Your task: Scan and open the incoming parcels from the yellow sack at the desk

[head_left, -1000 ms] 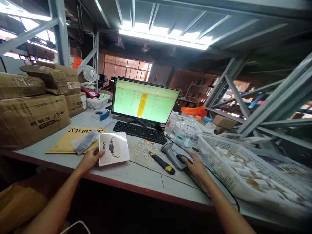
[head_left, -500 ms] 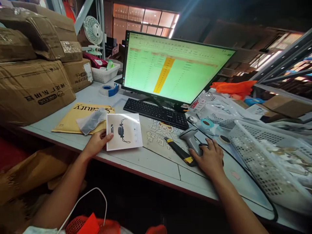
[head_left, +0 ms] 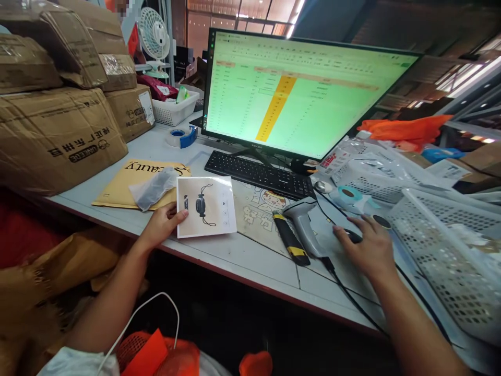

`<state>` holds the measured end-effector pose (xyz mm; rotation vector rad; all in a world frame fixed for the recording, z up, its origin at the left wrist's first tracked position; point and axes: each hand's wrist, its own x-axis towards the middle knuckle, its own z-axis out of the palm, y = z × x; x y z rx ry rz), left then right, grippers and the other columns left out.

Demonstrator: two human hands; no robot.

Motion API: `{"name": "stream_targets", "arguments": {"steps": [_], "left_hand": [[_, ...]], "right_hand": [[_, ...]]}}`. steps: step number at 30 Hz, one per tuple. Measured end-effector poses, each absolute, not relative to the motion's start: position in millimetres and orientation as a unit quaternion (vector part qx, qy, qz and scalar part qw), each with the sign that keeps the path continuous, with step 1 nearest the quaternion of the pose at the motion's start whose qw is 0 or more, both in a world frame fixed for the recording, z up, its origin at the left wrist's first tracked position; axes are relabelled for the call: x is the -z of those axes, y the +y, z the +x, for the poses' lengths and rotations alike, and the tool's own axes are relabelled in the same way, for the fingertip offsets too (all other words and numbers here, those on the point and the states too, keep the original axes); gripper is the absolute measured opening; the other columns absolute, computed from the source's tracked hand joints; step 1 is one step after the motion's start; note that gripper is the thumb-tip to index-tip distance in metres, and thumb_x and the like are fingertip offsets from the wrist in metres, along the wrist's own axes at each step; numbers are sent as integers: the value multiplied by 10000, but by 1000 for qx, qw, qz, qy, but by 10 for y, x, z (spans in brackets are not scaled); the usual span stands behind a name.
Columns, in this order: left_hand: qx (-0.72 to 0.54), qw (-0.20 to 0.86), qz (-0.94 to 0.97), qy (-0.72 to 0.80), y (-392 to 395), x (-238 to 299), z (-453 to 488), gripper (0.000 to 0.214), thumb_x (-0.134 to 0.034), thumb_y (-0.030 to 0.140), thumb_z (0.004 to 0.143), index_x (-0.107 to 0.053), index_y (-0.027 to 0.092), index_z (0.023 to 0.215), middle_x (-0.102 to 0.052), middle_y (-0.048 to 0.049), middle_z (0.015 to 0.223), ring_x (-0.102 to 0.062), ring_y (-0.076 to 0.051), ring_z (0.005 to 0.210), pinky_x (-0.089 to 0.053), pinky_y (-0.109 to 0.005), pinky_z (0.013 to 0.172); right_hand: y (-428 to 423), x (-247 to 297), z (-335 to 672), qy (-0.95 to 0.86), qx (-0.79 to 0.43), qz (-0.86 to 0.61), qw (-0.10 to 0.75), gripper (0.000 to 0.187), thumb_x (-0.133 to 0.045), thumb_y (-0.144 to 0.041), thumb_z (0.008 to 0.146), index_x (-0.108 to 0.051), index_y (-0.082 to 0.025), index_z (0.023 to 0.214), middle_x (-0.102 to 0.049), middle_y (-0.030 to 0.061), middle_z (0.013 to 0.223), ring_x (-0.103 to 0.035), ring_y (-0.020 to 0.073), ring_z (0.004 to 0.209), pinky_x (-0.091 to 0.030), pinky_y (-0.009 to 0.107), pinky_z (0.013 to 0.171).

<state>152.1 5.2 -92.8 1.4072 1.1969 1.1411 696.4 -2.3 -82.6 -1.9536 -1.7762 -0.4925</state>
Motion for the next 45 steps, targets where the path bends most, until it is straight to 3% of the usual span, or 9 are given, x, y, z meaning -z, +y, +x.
{"name": "stream_targets", "arguments": {"steps": [11,17,21,26,29,33,38,42,45], "left_hand": [[-497,458,604,421,11,996,1474,702,-768,540,846,-551,139,1380,-640,-168,1387,-654,-322,1227,-574,-392,1003],[-479,321,726,376,-20,1086,1420,611,-801,354,860,-519,248,1391,-574,-119,1473,-548,-305,1371,-445,-473,1178],[-420,168,829,327,-58,1049,1517,391,-654,157,940,-534,270,1295,-481,-97,1566,-384,-280,1504,-335,-533,1247],[-374,100,851,354,-115,997,1601,456,-548,79,947,-485,250,1365,-395,-134,1624,-420,-268,1484,-392,-530,1211],[-365,106,847,370,-135,988,1600,445,-532,109,958,-483,245,1378,-381,-137,1634,-427,-271,1485,-413,-517,1202],[-369,114,839,383,-134,997,1595,465,-534,138,946,-485,249,1396,-372,-121,1644,-414,-275,1498,-394,-519,1221],[-370,128,832,393,-127,1013,1595,480,-537,156,931,-494,257,1398,-371,-104,1647,-457,-271,1466,-425,-492,1199],[-364,131,827,408,-128,1033,1586,510,-535,145,921,-492,269,1414,-410,-88,1624,-469,-269,1456,-444,-482,1180],[-362,126,823,419,-127,1046,1585,506,-534,153,928,-500,274,1418,-455,-83,1592,-504,-269,1426,-466,-471,1157]], "right_hand": [[-75,1006,7476,-650,100,-729,189,724,-523,-651,827,-598,-198,1388,-515,180,1521,-545,424,1348,-456,589,1124],[-198,1087,7378,-648,158,-708,234,664,-475,-590,909,-611,-149,1386,-581,196,1434,-583,385,1304,-502,546,1081],[-223,1100,7276,-648,173,-699,246,646,-503,-558,904,-637,-111,1351,-596,218,1406,-590,377,1287,-489,524,1091],[-260,863,7120,-656,175,-687,259,601,-493,-513,912,-640,-84,1306,-608,249,1373,-547,376,1321,-426,525,1138],[-329,593,6822,-633,135,-716,259,540,-492,-498,937,-652,-111,1278,-669,223,1277,-642,347,1172,-473,484,1073],[-382,385,6260,-618,-44,-767,164,617,-559,-587,918,-618,-171,1369,-748,119,1100,-724,270,878,-549,388,854],[-209,461,5785,-596,-27,-802,38,784,-526,-607,955,-465,-78,1531,-710,232,1231,-680,389,1124,-504,438,919],[-16,364,5662,-569,-41,-819,58,560,-581,-451,928,-621,-67,1334,-717,247,1178,-667,395,1137,-504,412,895],[-63,-8,5675,-545,-159,-808,157,393,-583,-506,910,-683,-139,1011,-712,149,879,-684,277,784,-519,349,669]]}}
